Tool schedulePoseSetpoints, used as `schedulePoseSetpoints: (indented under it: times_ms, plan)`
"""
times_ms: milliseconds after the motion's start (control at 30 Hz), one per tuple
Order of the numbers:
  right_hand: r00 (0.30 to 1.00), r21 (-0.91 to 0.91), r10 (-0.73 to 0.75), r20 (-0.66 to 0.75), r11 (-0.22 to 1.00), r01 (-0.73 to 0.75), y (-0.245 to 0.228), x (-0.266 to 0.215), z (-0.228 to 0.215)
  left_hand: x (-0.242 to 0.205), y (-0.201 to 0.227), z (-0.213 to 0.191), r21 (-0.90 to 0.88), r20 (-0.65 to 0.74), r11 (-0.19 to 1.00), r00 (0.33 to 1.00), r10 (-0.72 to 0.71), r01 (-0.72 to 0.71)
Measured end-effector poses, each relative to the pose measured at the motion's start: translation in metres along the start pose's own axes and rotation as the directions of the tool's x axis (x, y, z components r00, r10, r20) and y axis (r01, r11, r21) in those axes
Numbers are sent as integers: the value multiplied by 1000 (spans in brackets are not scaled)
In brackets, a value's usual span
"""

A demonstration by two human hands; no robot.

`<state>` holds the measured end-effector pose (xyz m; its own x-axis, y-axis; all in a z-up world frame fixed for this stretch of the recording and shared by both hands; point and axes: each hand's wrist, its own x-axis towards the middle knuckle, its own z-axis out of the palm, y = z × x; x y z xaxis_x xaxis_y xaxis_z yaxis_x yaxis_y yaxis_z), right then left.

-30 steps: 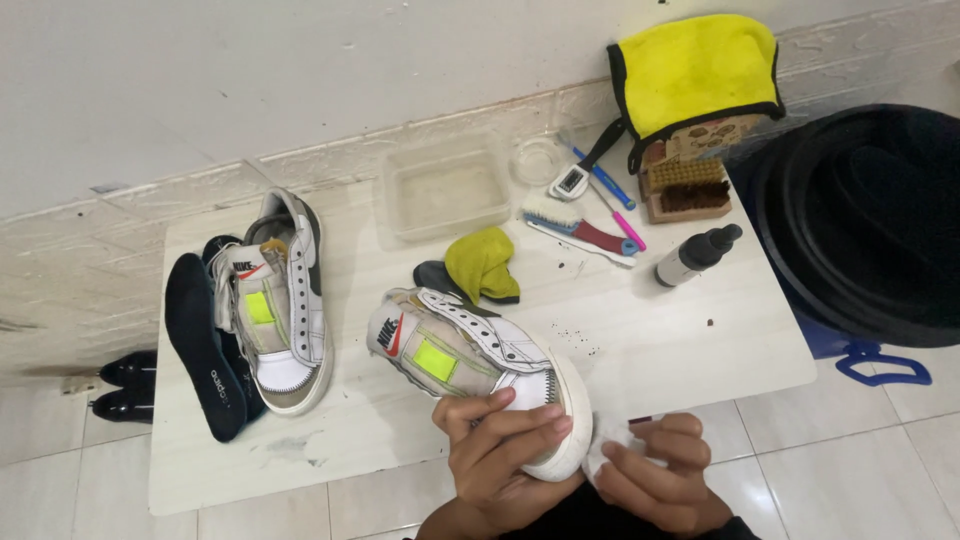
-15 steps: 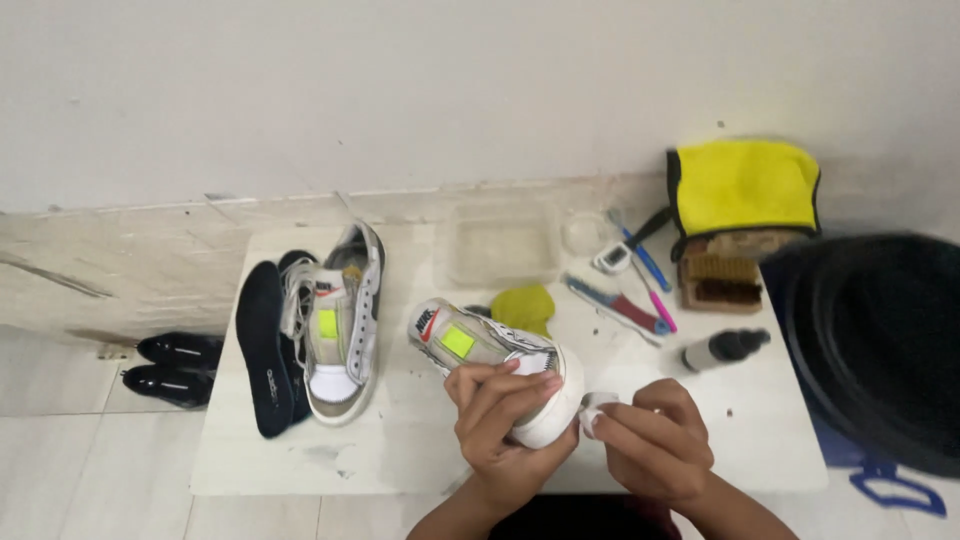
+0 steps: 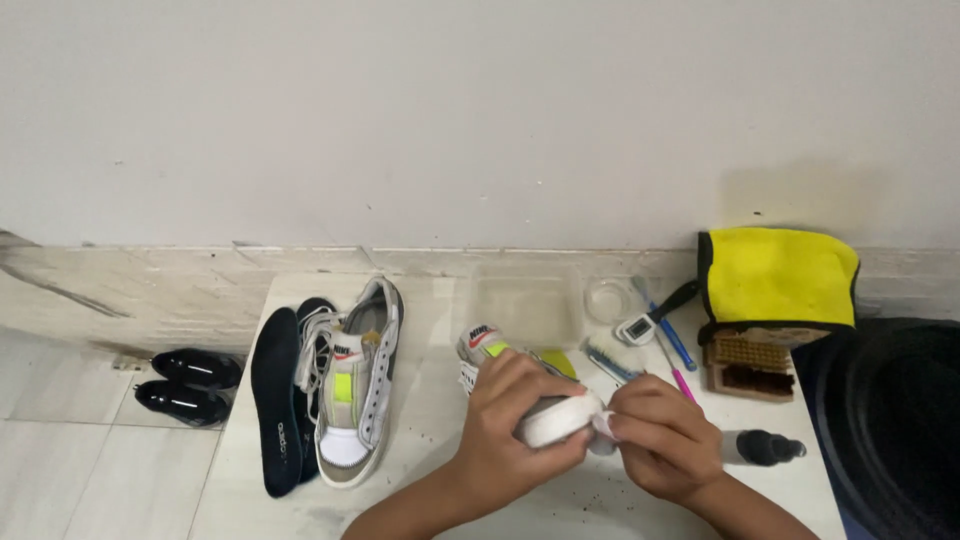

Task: The person cleans the sole of a white Nike sneaker using a white cloth and a spray bottle. They wipe the shoe repeatedly, then spray the cloth with liquid from a small bottle and continue wiping the same area.

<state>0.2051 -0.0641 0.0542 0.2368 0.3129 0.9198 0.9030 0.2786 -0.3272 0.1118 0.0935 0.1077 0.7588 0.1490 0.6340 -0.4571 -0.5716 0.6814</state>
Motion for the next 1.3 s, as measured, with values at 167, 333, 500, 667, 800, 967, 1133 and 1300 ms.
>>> schedulePoseSetpoints:
  times_ms: [167,333,500,667,800,967,1133,1300]
  plan:
    - [999,19,-27,17,999,27,16,0,-6,3,-14,1,-13,90,1000,996,8,-7]
    - [998,27,-35,59,999,33,26,7,-5,14,-21,-4,-104,207,995,978,27,-5]
    - [994,56,105,30,993,-107,32,5,1,18,-27,-1,-44,102,999,995,18,-14]
    - [989,60,150,-13,987,-149,35,5,8,22,-28,-5,-40,112,999,993,-25,30]
    - [990,43,142,14,989,-143,32,4,6,25,-36,-5,-76,130,996,990,56,-46]
    - [997,37,60,58,997,-63,23,1,12,30,-44,-25,-216,250,976,965,81,-26]
    - [970,-97,63,235,994,-41,13,-10,-2,31,-49,-38,-244,420,968,906,58,51]
    - [955,-179,147,259,979,-102,7,-15,1,34,-43,-40,-201,243,965,963,-114,166]
